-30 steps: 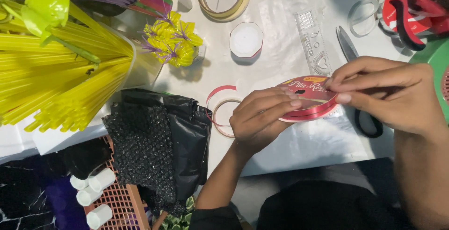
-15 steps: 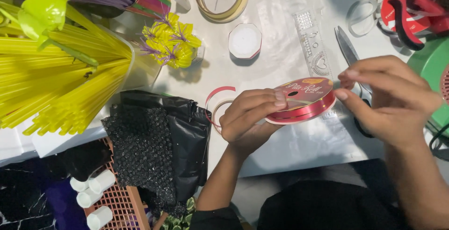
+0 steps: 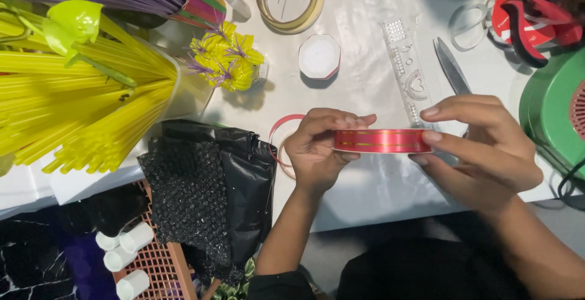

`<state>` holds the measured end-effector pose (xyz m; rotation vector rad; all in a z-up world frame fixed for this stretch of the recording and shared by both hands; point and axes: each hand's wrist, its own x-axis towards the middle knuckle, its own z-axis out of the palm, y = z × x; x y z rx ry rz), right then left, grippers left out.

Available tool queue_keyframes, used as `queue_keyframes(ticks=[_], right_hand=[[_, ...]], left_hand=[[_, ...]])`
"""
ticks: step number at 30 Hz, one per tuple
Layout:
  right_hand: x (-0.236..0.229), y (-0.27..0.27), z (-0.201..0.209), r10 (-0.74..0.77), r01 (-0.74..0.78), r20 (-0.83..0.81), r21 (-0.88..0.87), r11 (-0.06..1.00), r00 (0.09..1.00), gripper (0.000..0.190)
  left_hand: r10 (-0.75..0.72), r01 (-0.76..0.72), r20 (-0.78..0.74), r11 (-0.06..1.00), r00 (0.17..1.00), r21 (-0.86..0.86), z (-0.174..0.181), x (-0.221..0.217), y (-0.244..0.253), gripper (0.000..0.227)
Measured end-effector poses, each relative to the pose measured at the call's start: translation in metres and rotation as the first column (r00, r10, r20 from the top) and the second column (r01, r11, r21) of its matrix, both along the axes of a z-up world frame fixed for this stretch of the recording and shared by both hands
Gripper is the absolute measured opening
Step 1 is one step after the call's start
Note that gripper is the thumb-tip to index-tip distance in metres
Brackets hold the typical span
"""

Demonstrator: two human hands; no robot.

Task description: Applying double-sided tape to a decorative ribbon and wrapping it around a small container base.

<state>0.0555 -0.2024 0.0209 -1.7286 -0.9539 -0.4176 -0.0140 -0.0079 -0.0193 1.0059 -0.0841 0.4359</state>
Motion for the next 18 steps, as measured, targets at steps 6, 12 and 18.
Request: queue_keyframes(ticks=[6,12,18], right_hand=[[-0.002,0.010,0.005,-0.080,0.079,-0.026,-0.032,0.996,0.996,0.020],[0.027,0.000,-0.019,-0.338,0.308,-0.173,-0.179,0.934,0.925,0.017],[0.109,0.050,-0.056,-0.250,0.434,-0.812,0.005,0.901,0.528,0.022]], left_hand=[[0.124,-0.105,-0.142,0.985,0.982,0.138,-0.008,0.004,-0.003,0.035],[0.446,-0.428,0.115,0.706,0.888,0.564,0.001,0.007,-0.007,0.062],[0.498,-0.446,0.158,0.536,0.852,0.716,0.020,0.010,-0.003,0.036]])
